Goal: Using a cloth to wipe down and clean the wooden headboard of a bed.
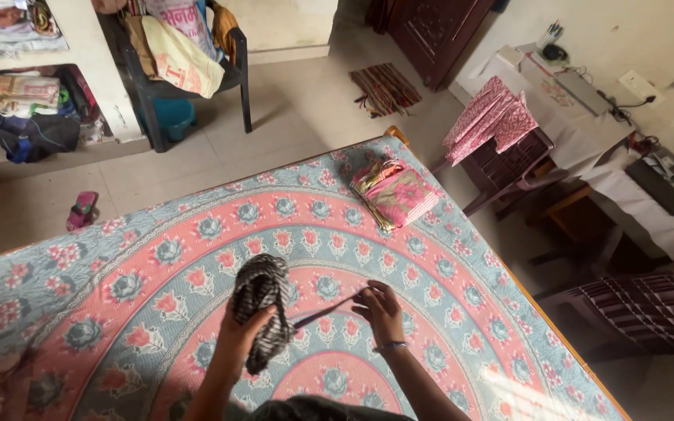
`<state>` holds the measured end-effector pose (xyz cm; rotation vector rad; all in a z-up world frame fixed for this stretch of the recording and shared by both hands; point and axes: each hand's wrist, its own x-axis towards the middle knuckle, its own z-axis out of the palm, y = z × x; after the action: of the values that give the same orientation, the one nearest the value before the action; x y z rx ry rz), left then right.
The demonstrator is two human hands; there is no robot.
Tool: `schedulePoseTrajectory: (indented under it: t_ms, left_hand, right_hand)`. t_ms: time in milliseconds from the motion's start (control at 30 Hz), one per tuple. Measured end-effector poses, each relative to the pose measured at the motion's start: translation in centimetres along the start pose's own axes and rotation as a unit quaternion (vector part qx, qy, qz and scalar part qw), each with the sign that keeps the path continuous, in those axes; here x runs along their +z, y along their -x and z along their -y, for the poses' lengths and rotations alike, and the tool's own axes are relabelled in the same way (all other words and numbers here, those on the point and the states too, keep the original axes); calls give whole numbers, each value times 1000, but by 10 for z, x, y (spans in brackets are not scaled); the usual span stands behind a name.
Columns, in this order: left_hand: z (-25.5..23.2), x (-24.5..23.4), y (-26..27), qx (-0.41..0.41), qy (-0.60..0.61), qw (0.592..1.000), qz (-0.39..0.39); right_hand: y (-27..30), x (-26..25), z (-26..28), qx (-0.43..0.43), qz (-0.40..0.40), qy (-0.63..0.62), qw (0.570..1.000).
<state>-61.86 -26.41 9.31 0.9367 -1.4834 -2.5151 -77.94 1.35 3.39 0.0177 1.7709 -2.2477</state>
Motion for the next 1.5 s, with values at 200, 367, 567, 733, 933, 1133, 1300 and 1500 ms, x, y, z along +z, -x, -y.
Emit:
schedulePoseTrajectory:
  t_ms: [200,367,567,733,933,1133,1300,1500]
  left_hand:
    - [18,-88,-39,254,-251,932,57]
    - [-21,-134,-97,170,-238,956,-36]
    - [-71,-121,-161,279,-232,932,-9]
    - [-69,-83,-201,62,-10,998,5]
    - [-76,1,-192,-12,-2,1000,15]
    - [-36,86,-201,27,12,995,100]
    - [-14,141,-180,25,8,989,146]
    - [-8,151,-185,4,-11,992,125]
  right_hand:
    - [-14,63,-35,-7,86,-6,996]
    - [-38,99,-63,-2,118,-20,993]
    - [-73,123,-63,37,94,-47,994]
    - [-70,106,-48,18,42,-57,997]
    - [-30,46,-24,49,-68,-52,995]
    - [-42,-34,3,25,-103,-58,993]
    - [-74,-73,25,-8,-78,-46,996]
    - [-99,-70,34,-14,-56,-57,997]
